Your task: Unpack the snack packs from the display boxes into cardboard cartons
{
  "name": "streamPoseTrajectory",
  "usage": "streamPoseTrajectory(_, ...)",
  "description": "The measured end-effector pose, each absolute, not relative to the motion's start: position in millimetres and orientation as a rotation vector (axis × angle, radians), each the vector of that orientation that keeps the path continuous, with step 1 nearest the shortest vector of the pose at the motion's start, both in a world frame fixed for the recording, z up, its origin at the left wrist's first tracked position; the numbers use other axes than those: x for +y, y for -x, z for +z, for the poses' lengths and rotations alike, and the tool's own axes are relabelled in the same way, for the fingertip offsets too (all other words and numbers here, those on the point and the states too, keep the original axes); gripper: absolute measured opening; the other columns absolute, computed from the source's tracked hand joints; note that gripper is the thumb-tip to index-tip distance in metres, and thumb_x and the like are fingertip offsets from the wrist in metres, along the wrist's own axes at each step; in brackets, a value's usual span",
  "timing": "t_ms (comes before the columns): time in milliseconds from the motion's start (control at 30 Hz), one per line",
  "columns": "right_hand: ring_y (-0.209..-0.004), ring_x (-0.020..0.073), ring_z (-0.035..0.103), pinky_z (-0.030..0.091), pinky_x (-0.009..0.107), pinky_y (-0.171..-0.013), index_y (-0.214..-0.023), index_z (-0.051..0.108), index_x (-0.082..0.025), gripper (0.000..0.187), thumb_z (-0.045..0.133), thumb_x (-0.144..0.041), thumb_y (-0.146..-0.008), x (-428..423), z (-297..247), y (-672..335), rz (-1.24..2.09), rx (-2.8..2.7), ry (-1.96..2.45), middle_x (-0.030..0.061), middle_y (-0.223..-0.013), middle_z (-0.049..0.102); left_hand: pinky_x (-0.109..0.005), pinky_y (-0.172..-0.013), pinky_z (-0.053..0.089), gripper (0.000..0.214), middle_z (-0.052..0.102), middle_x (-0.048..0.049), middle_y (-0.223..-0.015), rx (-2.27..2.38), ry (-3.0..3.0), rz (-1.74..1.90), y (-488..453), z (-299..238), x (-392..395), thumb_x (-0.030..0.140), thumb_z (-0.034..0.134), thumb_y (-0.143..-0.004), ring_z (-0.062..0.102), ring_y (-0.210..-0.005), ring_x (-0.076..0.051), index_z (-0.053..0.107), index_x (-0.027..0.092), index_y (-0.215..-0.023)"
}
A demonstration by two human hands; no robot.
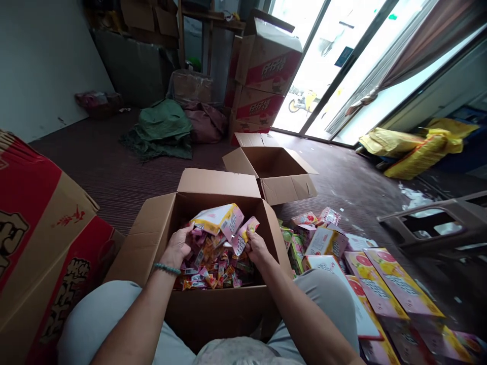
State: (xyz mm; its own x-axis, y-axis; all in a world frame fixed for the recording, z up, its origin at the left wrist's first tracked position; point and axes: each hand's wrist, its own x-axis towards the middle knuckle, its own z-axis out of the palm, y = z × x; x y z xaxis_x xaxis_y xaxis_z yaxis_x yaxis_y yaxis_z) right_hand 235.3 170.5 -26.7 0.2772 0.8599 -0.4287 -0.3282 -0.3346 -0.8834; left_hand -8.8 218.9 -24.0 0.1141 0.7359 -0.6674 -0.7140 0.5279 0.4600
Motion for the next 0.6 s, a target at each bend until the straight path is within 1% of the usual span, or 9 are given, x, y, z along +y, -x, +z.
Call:
streamPoseTrajectory(100, -0.035, 0.0064, 0.031, 0.026, 0.023, -0.034, -0.063, 0.046, -0.023, 0.054, 0.078, -0.066, -0.058, 162, -30, -228, 1.283, -0.598, 1.401, -0.0078, -0.043, 0.041, -0.016, -0.053, 0.049, 0.015, 0.06, 0.0022, -0.057, 1.046, -0.073, 1.07, 4, -23, 215, -0.002, 0.06, -0.079, 0.057, -0.048, -0.007, 0.06, 0.013, -0.076)
streamPoseTrajectory(200, -0.045, 0.0106, 0.046, 0.037, 0.025, -0.044, -0.067, 0.059, -0.02, 0.047, 0.077, -0.063, -0.059, 160, -31, -221, 1.279, -0.748, 1.415, -0.0027, -0.052, 0.055, -0.022, -0.051, 0.049, 0.012, 0.062, -0.0032, -0.058, 1.136, -0.11, 0.964, -3, -28, 209, 0.002, 0.06, -0.078, 0.06, -0.049, -0.013, 0.06, 0.012, -0.072)
streamPoseTrajectory(267, -0.05, 0.0129, 0.051, 0.04, 0.026, -0.048, -0.072, 0.063, -0.019, 0.044, 0.074, -0.061, -0.063, 163, -29, -213, 1.299, -0.819, 1.429, -0.0009, -0.058, 0.059, -0.023, -0.049, 0.045, 0.008, 0.063, -0.0052, -0.057, 1.191, -0.168, 0.893, -9, -30, 205, 0.005, 0.063, -0.076, 0.059, -0.047, -0.015, 0.062, 0.012, -0.072)
streamPoseTrajectory(333, -0.046, 0.0116, 0.047, 0.037, 0.025, -0.047, -0.069, 0.06, -0.02, 0.041, 0.07, -0.059, -0.069, 168, -24, -203, 1.305, -0.882, 1.455, -0.0023, -0.052, 0.055, -0.021, -0.05, 0.04, 0.013, 0.065, -0.0037, -0.06, 1.208, -0.262, 0.876, -12, -31, 203, 0.002, 0.067, -0.07, 0.057, -0.048, -0.013, 0.065, 0.012, -0.078)
streamPoseTrajectory(400, -0.042, 0.0099, 0.041, 0.032, 0.025, -0.044, -0.062, 0.054, -0.021, 0.041, 0.067, -0.058, -0.072, 173, -15, -192, 1.305, -0.951, 1.468, -0.0043, -0.045, 0.048, -0.02, -0.054, 0.038, 0.036, 0.067, -0.0001, -0.065, 1.19, -0.355, 0.886, -14, -29, 202, -0.007, 0.069, -0.059, 0.056, -0.053, -0.011, 0.068, 0.015, -0.088)
streamPoseTrajectory(467, -0.04, 0.0094, 0.039, 0.031, 0.025, -0.044, -0.059, 0.051, -0.021, 0.043, 0.065, -0.059, -0.073, 177, -5, -180, 1.316, -1.012, 1.451, -0.0048, -0.043, 0.045, -0.02, -0.059, 0.038, 0.06, 0.066, 0.0026, -0.069, 1.204, -0.548, 0.892, -15, -29, 200, -0.013, 0.07, -0.048, 0.058, -0.063, -0.014, 0.071, 0.021, -0.098)
streamPoseTrajectory(500, -0.04, 0.0094, 0.04, 0.031, 0.025, -0.044, -0.057, 0.05, -0.021, 0.044, 0.065, -0.059, -0.073, 177, -1, -174, 1.319, -1.046, 1.44, -0.0045, -0.043, 0.046, -0.02, -0.062, 0.038, 0.066, 0.065, 0.0031, -0.068, 1.239, -0.684, 0.886, -15, -31, 198, -0.013, 0.072, -0.044, 0.058, -0.069, -0.016, 0.071, 0.023, -0.1)
streamPoseTrajectory(533, -0.04, 0.0095, 0.04, 0.032, 0.025, -0.045, -0.056, 0.05, -0.021, 0.045, 0.064, -0.06, -0.073, 177, 4, -168, 1.322, -1.083, 1.43, -0.0041, -0.043, 0.047, -0.021, -0.065, 0.038, 0.068, 0.062, 0.0028, -0.067, 1.282, -0.826, 0.879, -16, -33, 195, -0.012, 0.074, -0.042, 0.059, -0.075, -0.019, 0.072, 0.024, -0.099)
streamPoseTrajectory(600, -0.041, 0.0099, 0.041, 0.033, 0.025, -0.046, -0.054, 0.049, -0.021, 0.046, 0.064, -0.06, -0.074, 174, 12, -158, 1.307, -1.164, 1.427, -0.0032, -0.044, 0.048, -0.023, -0.07, 0.038, 0.052, 0.057, 0.0006, -0.065, 1.36, -1.023, 0.876, -21, -40, 186, -0.005, 0.08, -0.044, 0.059, -0.087, -0.024, 0.073, 0.025, -0.086)
